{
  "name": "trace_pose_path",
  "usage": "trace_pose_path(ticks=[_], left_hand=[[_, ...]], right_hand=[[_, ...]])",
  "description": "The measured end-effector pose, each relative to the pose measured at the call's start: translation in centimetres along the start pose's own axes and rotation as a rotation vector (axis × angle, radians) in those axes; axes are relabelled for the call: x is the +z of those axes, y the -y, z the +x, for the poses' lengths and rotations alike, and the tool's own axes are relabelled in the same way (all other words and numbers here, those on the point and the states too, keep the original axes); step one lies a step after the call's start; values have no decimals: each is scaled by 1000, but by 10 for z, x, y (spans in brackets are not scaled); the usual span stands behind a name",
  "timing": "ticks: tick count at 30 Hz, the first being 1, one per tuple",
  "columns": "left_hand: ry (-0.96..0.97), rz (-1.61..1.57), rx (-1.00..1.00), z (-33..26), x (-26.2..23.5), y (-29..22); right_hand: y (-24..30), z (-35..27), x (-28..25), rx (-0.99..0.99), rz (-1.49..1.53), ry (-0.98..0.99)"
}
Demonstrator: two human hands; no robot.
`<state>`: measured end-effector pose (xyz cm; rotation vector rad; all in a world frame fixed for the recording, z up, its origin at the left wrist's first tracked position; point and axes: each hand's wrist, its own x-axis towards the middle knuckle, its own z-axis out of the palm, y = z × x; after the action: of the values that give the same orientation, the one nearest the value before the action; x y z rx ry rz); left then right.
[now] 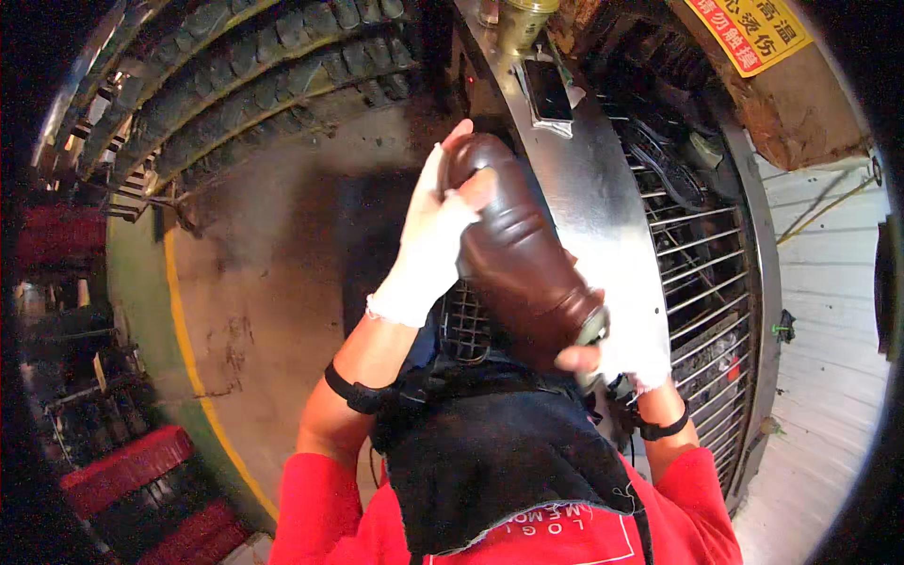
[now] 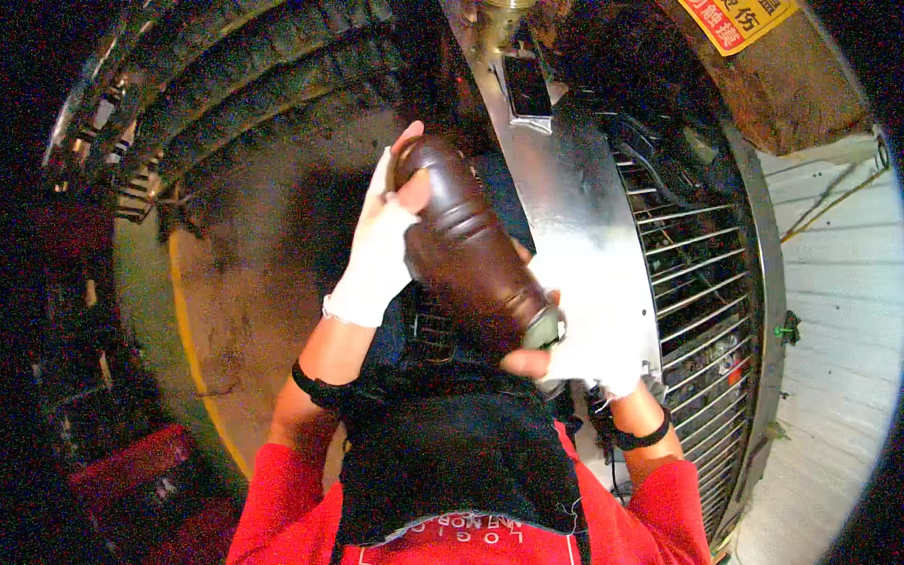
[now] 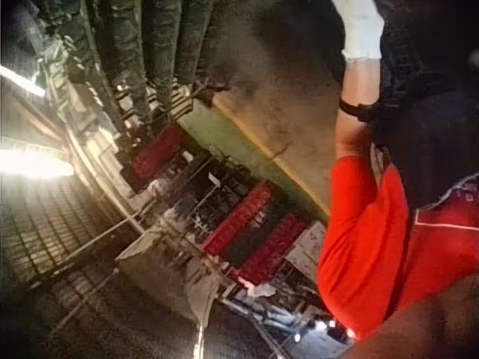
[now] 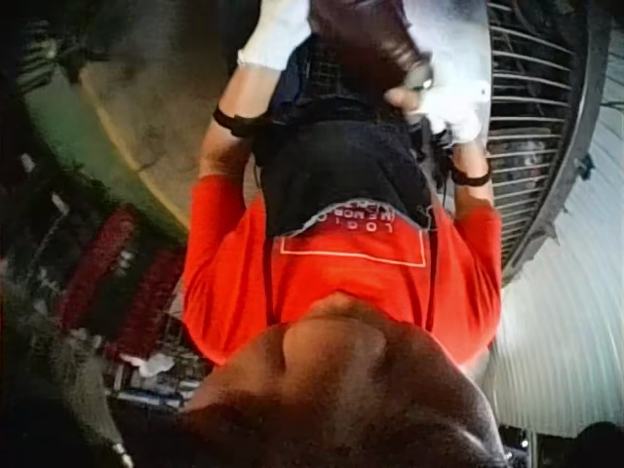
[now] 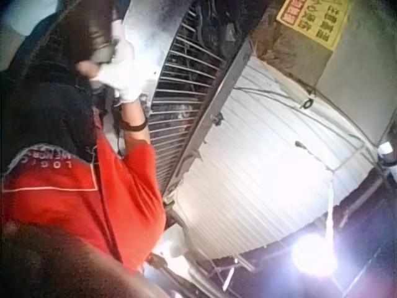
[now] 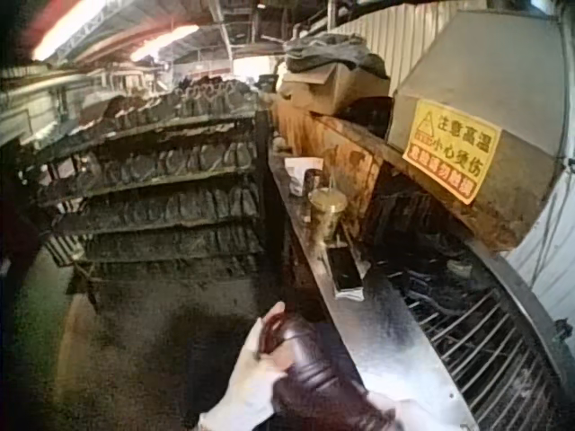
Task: Inspect and clean shoes pulled from a conveyor rack.
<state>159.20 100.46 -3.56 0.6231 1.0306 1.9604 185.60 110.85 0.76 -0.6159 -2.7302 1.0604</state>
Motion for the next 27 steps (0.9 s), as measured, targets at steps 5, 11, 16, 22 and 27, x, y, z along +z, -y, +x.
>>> trace_pose_path(ticks=[5, 11, 16, 22, 27], left_hand=[[141, -321, -87, -18, 2, -18], [195, 26, 51, 2, 22, -44], [278, 221, -103, -4, 27, -65], [187, 202, -81, -19, 37, -64], [171, 308, -67, -41, 47, -81]], right_hand=[[20, 26, 30, 276, 1062, 83], [13, 31, 53, 280, 1347, 379], [15, 33, 60, 217, 1464, 409], [15, 27, 71, 370, 1529, 402], [17, 29, 73, 193, 1486, 410]])
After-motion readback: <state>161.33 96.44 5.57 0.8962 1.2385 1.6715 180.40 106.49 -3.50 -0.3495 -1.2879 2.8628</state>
